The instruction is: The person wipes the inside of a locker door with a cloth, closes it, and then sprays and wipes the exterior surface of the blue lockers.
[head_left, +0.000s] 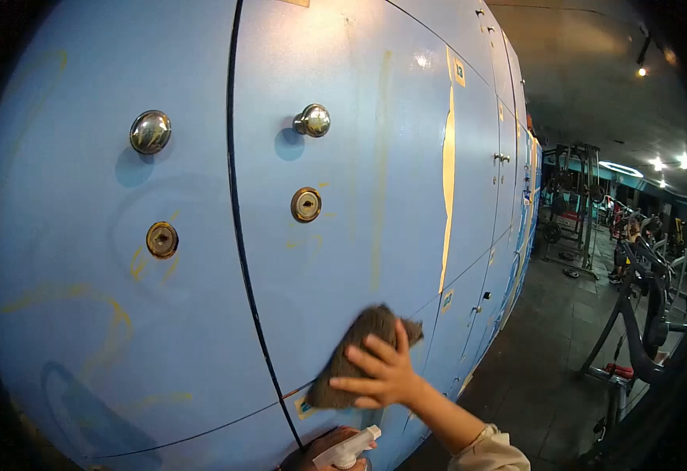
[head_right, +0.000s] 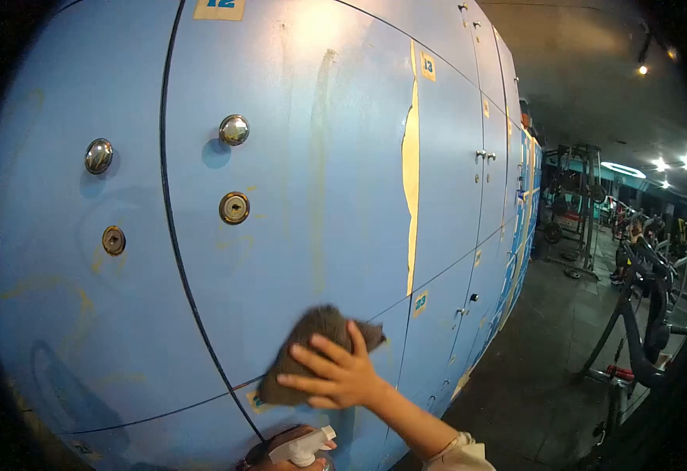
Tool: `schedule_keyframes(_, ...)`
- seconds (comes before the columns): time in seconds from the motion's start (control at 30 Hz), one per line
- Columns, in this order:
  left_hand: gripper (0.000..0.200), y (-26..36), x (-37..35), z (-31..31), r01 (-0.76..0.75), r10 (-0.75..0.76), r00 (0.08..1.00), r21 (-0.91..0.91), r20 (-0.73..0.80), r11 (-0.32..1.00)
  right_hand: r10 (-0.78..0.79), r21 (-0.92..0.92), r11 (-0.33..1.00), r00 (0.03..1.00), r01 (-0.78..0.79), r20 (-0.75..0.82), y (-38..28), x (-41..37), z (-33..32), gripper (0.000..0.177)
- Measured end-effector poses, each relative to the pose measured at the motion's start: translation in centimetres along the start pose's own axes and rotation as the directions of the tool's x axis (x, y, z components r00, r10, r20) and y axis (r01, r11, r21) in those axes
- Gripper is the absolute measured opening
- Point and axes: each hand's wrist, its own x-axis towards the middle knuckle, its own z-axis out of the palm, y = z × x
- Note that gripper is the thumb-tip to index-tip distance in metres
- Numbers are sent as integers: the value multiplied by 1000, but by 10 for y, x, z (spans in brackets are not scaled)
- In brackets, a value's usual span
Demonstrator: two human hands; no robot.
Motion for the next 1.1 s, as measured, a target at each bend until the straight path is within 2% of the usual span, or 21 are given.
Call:
schedule_keyframes(0.1, 44, -16, -18, 10, 9, -13, 998, -77, -55, 997, 87, -1, 996, 996, -87, -37, 43, 71, -17, 48)
schedule_keyframes(0.17, 43, -23, -25, 13, -36, 27, 991, -73, -132, 997, 110, -10, 994, 982, -113, -151, 80, 134, -32, 55)
schedule_keyframes(0.2, 41, -21, -23, 11, -30, 14, 993, -128, -120, 991, 112, -23, 993, 972, -120, -207, 97, 166, -40, 57)
schedule_keyframes(0.3, 37, -7, -9, 7, -4, -21, 996, -291, -83, 957, 52, -22, 998, 933, -64, -357, 158, 258, -49, 52)
schedule_keyframes(0.33, 36, -3, -4, 6, 5, -31, 997, -344, -71, 939, -34, -49, 999, 925, 17, -377, 179, 289, -53, 51)
schedule_keyframes(0.37, 34, -1, 0, 4, 13, -39, 998, -395, -56, 919, 103, -86, 988, 962, -129, -251, 165, 310, -72, 56)
schedule_keyframes(0.43, 33, -2, 3, 0, 131, -128, 991, -296, 28, 946, 39, -65, 996, 966, -57, -255, 171, 338, -78, 54)
schedule_keyframes(0.53, 30, -3, 0, -4, 301, -282, 949, -139, 141, 943, 49, -95, 993, 967, -75, -251, 159, 324, -72, 54)
schedule_keyframes(0.57, 31, 0, 0, -6, 295, -276, 949, -119, 151, 948, 55, -109, 991, 971, -82, -233, 151, 308, -70, 54)
schedule_keyframes(0.6, 32, 4, 1, -8, 288, -270, 949, -100, 162, 952, -19, -38, 999, 938, 6, -346, 147, 290, -55, 52)
schedule_keyframes(0.67, 38, 15, 5, -12, 156, -138, 981, -137, 134, 978, 94, -8, 995, 967, -99, -237, 115, 228, -48, 57)
schedule_keyframes(0.73, 41, 9, 2, -4, 136, -117, 990, -313, 79, 940, 232, 44, 973, 963, -228, -134, 67, 164, -39, 60)
schedule_keyframes(0.77, 43, 5, 2, 0, 117, -106, 993, -396, 50, 911, 245, 14, 969, 968, -245, -47, 46, 131, -35, 59)
schedule_keyframes(0.87, 47, 9, -7, 5, 96, -104, 994, -174, -43, 980, 204, 57, 977, 977, -207, 61, -5, 47, -14, 52)
schedule_keyframes(0.97, 50, 6, -5, 6, -179, 210, 969, 217, -129, 960, 92, 62, 993, 994, -96, 57, -19, 12, -3, 44)
schedule_keyframes(1.03, 50, -7, -5, 3, -5, 10, 999, -141, 34, 990, 55, 40, 998, 998, -57, 32, -9, 27, -5, 42)
schedule_keyframes(1.07, 50, -11, -4, 2, 103, -64, 989, -303, 135, 947, 54, 15, 998, 998, -55, 39, -5, 37, -6, 43)
schedule_keyframes(1.1, 49, -9, -6, 2, 202, -150, 977, -422, 153, 884, 51, 10, 999, 999, -51, 15, 1, 54, -10, 44)
